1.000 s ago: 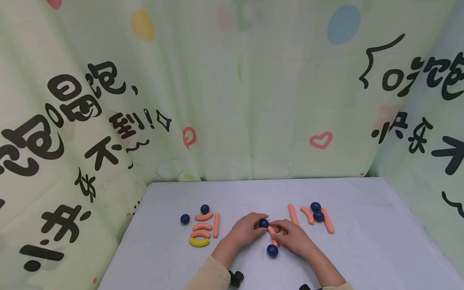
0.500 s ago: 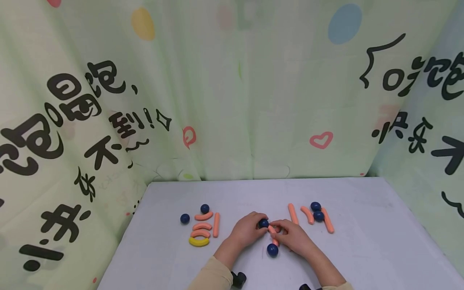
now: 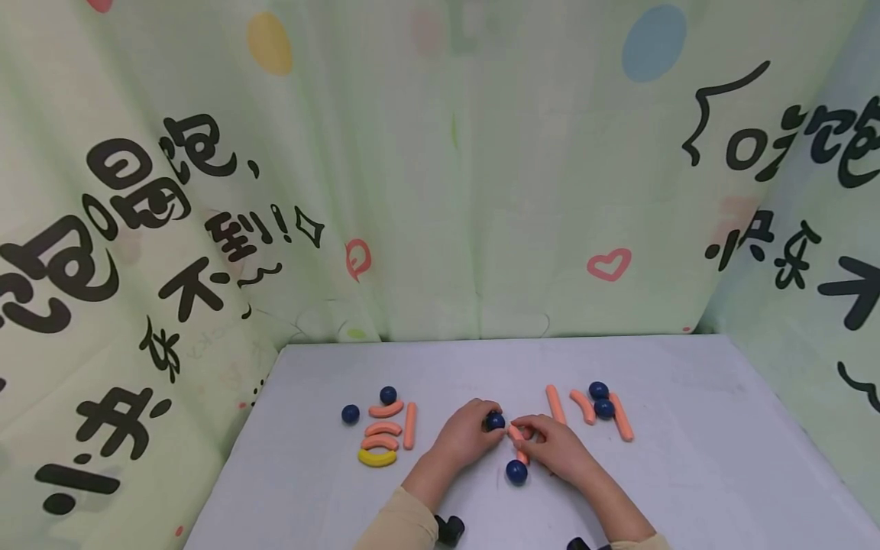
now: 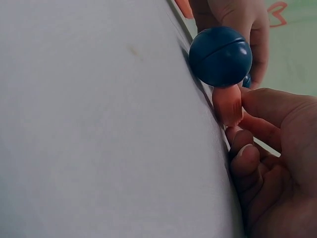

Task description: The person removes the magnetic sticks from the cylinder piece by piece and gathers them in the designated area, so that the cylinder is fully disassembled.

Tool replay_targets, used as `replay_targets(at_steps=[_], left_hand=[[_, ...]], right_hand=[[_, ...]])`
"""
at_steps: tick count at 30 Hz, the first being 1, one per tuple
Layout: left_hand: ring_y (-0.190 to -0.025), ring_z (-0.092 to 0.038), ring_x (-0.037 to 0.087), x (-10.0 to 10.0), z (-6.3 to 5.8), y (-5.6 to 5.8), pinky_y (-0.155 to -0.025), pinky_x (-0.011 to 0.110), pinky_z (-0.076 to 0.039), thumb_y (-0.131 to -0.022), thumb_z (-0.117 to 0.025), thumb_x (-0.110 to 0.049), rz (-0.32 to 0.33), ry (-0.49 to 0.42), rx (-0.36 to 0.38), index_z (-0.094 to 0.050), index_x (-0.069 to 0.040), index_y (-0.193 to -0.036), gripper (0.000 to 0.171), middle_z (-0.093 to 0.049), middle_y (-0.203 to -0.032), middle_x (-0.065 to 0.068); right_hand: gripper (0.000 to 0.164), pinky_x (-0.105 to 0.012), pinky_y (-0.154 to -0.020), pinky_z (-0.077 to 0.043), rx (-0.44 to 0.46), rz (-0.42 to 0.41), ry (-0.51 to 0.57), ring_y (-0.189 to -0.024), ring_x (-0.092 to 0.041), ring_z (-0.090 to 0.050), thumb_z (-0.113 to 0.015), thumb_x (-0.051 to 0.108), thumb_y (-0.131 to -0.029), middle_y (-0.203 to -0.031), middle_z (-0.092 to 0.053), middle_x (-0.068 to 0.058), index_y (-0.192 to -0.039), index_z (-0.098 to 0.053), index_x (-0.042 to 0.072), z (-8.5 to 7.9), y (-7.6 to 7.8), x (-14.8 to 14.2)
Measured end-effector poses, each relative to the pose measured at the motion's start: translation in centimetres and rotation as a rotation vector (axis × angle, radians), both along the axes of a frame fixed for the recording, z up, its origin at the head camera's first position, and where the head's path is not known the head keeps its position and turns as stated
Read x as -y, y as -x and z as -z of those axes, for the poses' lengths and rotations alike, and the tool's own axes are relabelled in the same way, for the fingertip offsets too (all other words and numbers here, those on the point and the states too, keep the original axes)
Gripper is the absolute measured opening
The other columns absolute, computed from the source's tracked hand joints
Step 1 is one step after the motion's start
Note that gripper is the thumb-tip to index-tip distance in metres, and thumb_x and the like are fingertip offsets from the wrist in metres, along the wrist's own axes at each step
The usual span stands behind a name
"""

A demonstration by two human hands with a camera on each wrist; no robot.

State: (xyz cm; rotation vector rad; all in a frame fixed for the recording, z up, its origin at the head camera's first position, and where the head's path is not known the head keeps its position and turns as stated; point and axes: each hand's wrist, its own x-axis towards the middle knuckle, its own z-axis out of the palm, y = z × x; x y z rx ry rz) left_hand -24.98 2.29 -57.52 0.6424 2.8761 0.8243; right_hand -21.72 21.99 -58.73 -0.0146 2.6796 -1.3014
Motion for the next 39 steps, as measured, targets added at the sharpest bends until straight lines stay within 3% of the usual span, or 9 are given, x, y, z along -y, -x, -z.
replay_targets(at_steps=[6, 12, 16, 20, 25, 34, 39], left_hand=[[-0.096, -0.058, 0.006, 1.1, 0.0, -0.3, -0.087, 0.029, -0.053, -0.092, -0.069, -0.039, -0.024, -0.051, 0.011, -0.063, -0.026, -0.125, 0.036, -0.064, -0.115, -0.007], [-0.084, -0.052, 0.005, 2.8, -0.7, -1.1, -0.075, 0.025, -0.05, -0.091, -0.071, -0.04, -0.104, -0.079, 0.041, -0.06, -0.027, -0.128, 0.041, -0.063, -0.111, -0.008], [-0.088, -0.054, 0.006, 4.5, -1.4, -1.9, -0.075, 0.026, -0.051, -0.089, -0.073, -0.04, -0.17, -0.095, 0.055, -0.062, -0.026, -0.123, 0.039, -0.064, -0.114, -0.008], [-0.094, -0.058, 0.009, 6.8, -1.8, -2.2, -0.077, 0.028, -0.052, -0.089, -0.073, -0.04, -0.188, -0.112, 0.035, -0.062, -0.026, -0.122, 0.037, -0.064, -0.118, -0.008], [-0.095, -0.058, 0.011, 10.4, -1.6, -1.8, -0.08, 0.03, -0.051, -0.09, -0.071, -0.043, -0.204, -0.177, 0.0, -0.063, -0.025, -0.122, 0.037, -0.062, -0.118, -0.006], [-0.093, -0.054, 0.014, 15.7, -0.8, -0.8, -0.081, 0.034, -0.05, -0.091, -0.071, -0.036, -0.376, -0.237, 0.028, -0.064, -0.021, -0.127, 0.039, -0.057, -0.119, 0.002], [-0.089, -0.052, 0.015, 17.9, -0.3, -0.9, -0.077, 0.031, -0.046, -0.092, -0.071, -0.034, -0.438, -0.272, 0.048, -0.06, -0.016, -0.131, 0.044, -0.059, -0.114, 0.003]], right_hand=[[0.034, -0.026, -0.048, -0.039, -0.007, -0.004, -0.008, -0.062, -0.014, -0.048, -0.075, 0.032, -0.087, -0.093, -0.061, 0.005, -0.12, -0.069, 0.026, -0.1, 0.0, 0.1], [0.034, -0.027, -0.048, -0.041, 0.011, 0.018, -0.018, -0.062, -0.014, -0.049, -0.076, 0.028, -0.086, -0.094, -0.061, 0.006, -0.119, -0.069, 0.028, 0.0, 0.1, 0.1], [0.034, -0.027, -0.046, -0.041, 0.018, 0.02, -0.004, -0.06, -0.015, -0.049, -0.076, 0.026, -0.086, -0.094, -0.061, 0.005, -0.12, -0.069, 0.027, 0.0, 0.0, 0.1], [0.035, -0.028, -0.045, -0.042, 0.018, 0.006, 0.003, -0.058, -0.015, -0.048, -0.076, 0.027, -0.086, -0.096, -0.061, 0.004, -0.121, -0.068, 0.027, 0.1, 0.0, 0.0], [0.035, -0.029, -0.044, -0.043, 0.036, 0.006, 0.02, -0.053, -0.015, -0.047, -0.075, 0.026, -0.087, -0.096, -0.06, 0.004, -0.121, -0.068, 0.029, 0.0, 0.0, 0.0], [0.035, -0.031, -0.043, -0.044, 0.04, -0.004, 0.038, -0.051, -0.015, -0.047, -0.074, 0.029, -0.088, -0.098, -0.06, 0.003, -0.122, -0.067, 0.028, 0.0, 0.1, -0.1], [0.034, -0.031, -0.043, -0.044, 0.048, -0.006, 0.045, -0.05, -0.015, -0.047, -0.074, 0.03, -0.089, -0.098, -0.06, 0.002, -0.122, -0.067, 0.029, 0.0, 0.0, -0.2]])
